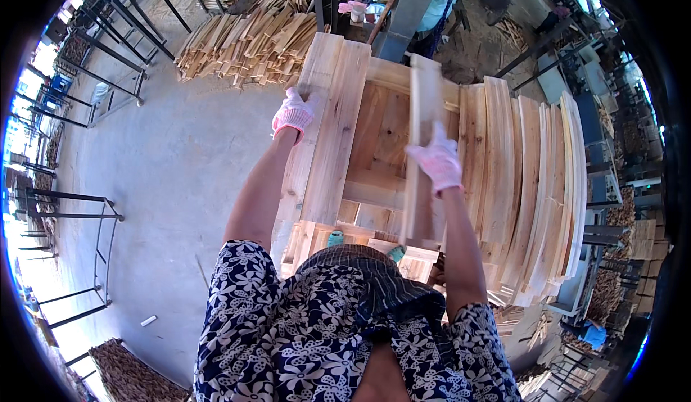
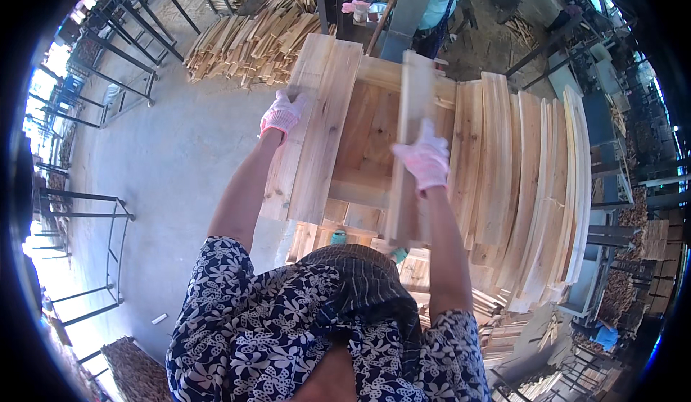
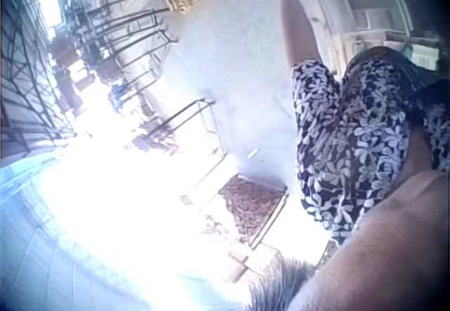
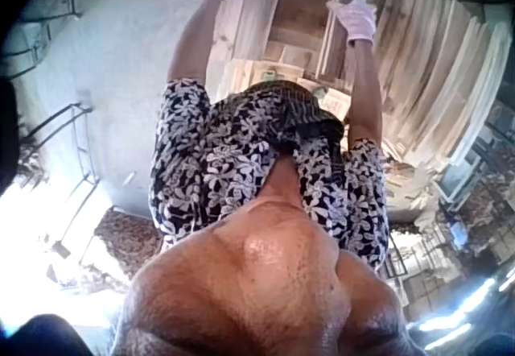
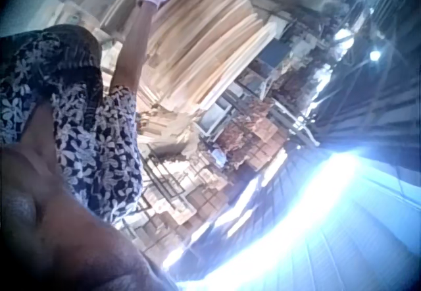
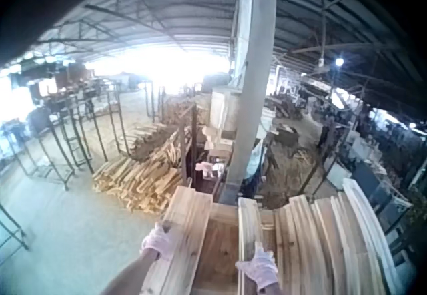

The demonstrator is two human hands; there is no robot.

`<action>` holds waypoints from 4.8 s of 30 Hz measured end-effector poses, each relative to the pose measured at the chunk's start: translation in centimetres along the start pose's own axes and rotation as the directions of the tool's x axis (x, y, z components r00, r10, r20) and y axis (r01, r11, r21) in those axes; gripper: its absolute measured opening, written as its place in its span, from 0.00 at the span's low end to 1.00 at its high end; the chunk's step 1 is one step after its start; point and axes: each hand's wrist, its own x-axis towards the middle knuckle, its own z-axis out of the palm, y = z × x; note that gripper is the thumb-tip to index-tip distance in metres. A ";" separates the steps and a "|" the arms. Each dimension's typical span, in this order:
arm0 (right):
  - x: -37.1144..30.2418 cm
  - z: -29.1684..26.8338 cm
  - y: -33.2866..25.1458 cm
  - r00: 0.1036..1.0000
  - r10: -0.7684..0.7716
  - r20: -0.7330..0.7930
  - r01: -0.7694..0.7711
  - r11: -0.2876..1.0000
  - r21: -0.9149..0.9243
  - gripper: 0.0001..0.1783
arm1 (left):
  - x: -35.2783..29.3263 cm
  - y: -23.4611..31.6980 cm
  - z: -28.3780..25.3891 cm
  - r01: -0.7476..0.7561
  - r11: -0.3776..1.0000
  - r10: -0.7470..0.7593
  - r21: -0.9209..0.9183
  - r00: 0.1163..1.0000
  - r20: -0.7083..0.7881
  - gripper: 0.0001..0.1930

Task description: The person picks up wooden planks from a large pile and stacks them onto a wooden pallet. They wear pink gloves and handle the planks one by one, arranging them neatly on the pallet throughout the video.

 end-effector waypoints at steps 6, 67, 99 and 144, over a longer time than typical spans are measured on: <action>-2.6 7.0 -10.2 0.999 -0.052 0.005 0.050 0.970 0.237 0.40 | -2.2 1.8 0.4 -0.086 0.992 0.094 0.098 0.992 -0.080 0.40; 2.2 9.6 1.6 0.998 0.016 0.059 -0.059 0.527 0.848 0.54 | -4.6 2.8 -1.7 -0.057 0.994 0.065 0.090 0.995 -0.082 0.36; -8.6 -22.5 9.7 0.818 -0.081 -0.569 -0.072 0.968 -0.240 0.41 | 0.7 -5.2 -0.7 -0.107 0.944 0.195 0.312 0.943 -0.268 0.35; -0.2 6.6 4.1 0.976 0.122 -0.178 -0.092 0.981 0.169 0.34 | -3.4 -1.2 -0.4 -0.102 0.989 0.106 0.110 0.994 -0.031 0.32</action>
